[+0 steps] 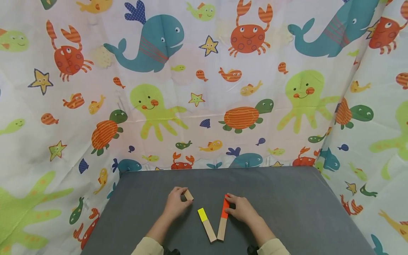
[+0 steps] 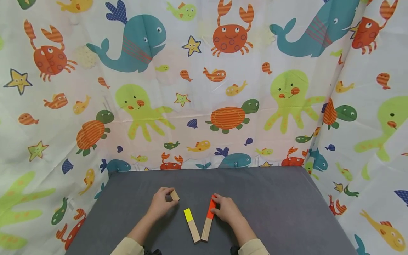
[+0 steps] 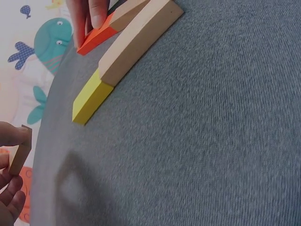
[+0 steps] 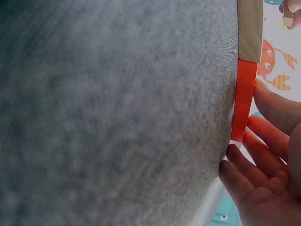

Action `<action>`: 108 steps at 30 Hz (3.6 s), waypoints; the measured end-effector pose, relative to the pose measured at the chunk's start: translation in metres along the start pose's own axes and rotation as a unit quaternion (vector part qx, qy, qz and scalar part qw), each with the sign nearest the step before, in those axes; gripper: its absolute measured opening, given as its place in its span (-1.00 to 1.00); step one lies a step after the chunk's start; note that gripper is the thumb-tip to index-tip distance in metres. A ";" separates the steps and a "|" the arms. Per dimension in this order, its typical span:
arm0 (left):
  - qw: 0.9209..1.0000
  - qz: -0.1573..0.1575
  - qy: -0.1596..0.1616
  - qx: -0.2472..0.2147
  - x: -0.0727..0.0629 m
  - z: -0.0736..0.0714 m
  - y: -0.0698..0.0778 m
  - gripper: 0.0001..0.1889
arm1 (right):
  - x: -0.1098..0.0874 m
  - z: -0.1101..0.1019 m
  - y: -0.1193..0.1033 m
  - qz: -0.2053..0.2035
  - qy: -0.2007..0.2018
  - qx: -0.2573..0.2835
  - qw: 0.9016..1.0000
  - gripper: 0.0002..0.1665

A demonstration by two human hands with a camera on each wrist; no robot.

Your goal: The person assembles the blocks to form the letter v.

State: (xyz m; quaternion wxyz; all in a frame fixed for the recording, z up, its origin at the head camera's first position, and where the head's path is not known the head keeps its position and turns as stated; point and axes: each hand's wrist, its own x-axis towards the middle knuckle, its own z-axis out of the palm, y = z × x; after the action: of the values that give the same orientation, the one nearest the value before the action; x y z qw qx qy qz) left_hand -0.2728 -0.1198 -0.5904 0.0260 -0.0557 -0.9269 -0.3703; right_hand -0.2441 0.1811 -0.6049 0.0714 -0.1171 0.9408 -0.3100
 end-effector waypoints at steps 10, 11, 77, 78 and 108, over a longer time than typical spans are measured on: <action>1.000 0.011 -0.025 -0.006 0.000 0.008 0.011 -0.41 | 0.002 0.001 0.000 0.003 0.000 -0.005 1.000 -0.31; 1.000 0.013 -0.025 -0.005 0.000 0.008 0.011 -0.41 | 0.002 0.001 0.000 0.003 0.000 -0.004 1.000 -0.31; 0.993 0.032 -0.110 0.020 -0.003 0.033 0.003 -0.45 | 0.000 0.002 0.001 0.001 -0.001 0.003 1.000 -0.30; 0.993 0.034 -0.111 0.015 -0.004 0.033 0.003 -0.44 | 0.000 0.001 0.001 0.001 -0.002 0.004 1.000 -0.30; 0.999 0.024 -0.036 -0.013 -0.044 -0.006 -0.034 -0.43 | -0.022 -0.028 -0.011 -0.067 0.076 0.028 0.994 -0.37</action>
State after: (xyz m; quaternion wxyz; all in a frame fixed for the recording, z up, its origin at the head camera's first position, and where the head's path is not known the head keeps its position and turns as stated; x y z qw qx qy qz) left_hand -0.2338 -0.1522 -0.6136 0.0013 -0.0917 -0.9208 -0.3790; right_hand -0.2271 0.1941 -0.5751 -0.0177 -0.1540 0.9245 -0.3482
